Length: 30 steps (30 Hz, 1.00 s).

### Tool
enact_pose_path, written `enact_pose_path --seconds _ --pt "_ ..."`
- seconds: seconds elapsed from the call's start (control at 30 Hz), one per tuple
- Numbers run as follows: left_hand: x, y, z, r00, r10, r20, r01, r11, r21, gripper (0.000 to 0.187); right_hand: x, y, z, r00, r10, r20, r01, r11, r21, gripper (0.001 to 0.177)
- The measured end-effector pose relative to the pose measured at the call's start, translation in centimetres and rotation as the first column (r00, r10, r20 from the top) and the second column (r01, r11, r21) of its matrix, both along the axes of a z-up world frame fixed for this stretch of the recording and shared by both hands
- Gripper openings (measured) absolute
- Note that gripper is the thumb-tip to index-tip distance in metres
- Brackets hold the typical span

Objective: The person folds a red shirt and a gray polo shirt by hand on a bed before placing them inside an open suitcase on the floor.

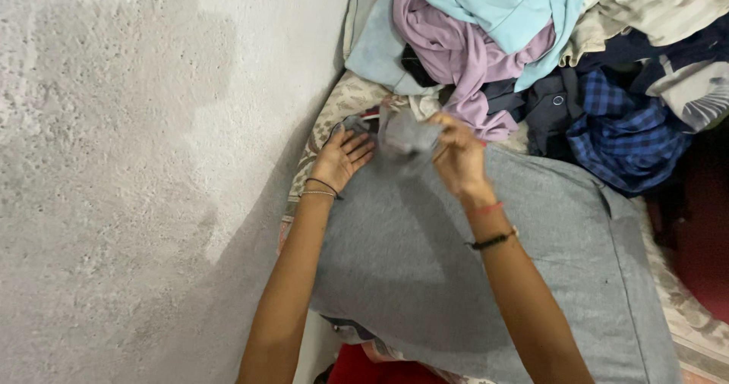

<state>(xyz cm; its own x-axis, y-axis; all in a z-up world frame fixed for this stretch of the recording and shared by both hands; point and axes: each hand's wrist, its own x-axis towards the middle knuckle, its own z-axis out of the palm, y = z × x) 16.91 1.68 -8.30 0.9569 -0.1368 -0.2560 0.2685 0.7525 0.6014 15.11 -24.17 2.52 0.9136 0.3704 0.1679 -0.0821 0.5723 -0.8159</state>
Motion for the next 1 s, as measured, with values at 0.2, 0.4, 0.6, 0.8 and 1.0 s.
enact_pose_path --seconds 0.2,0.4,0.6,0.8,1.0 --pt "0.7 0.5 -1.3 0.999 -0.028 -0.016 0.029 0.997 0.070 0.058 -8.7 3.3 -1.1 0.973 0.221 -0.068 -0.219 0.975 0.038 0.037" --pt "1.8 -0.4 -4.5 0.960 0.196 0.198 -0.256 0.902 0.349 0.032 -13.0 3.9 -0.7 0.969 0.217 -0.120 -0.240 0.943 -0.229 0.047" --pt "0.0 -0.6 -3.6 0.819 0.377 0.432 -0.573 0.538 0.618 0.032 -14.3 4.1 0.6 0.883 0.044 0.467 0.427 0.338 -0.839 0.029" --pt "-4.7 -1.1 3.0 0.780 0.205 0.591 -0.616 0.085 0.783 0.066 -15.4 4.8 0.2 0.814 0.190 0.549 0.521 0.182 -0.834 0.039" --pt "-5.8 -0.3 4.2 0.765 -0.026 0.643 -0.637 -0.180 0.750 0.038 -14.4 3.7 -1.7 0.615 0.204 0.761 0.716 0.260 -0.648 0.030"
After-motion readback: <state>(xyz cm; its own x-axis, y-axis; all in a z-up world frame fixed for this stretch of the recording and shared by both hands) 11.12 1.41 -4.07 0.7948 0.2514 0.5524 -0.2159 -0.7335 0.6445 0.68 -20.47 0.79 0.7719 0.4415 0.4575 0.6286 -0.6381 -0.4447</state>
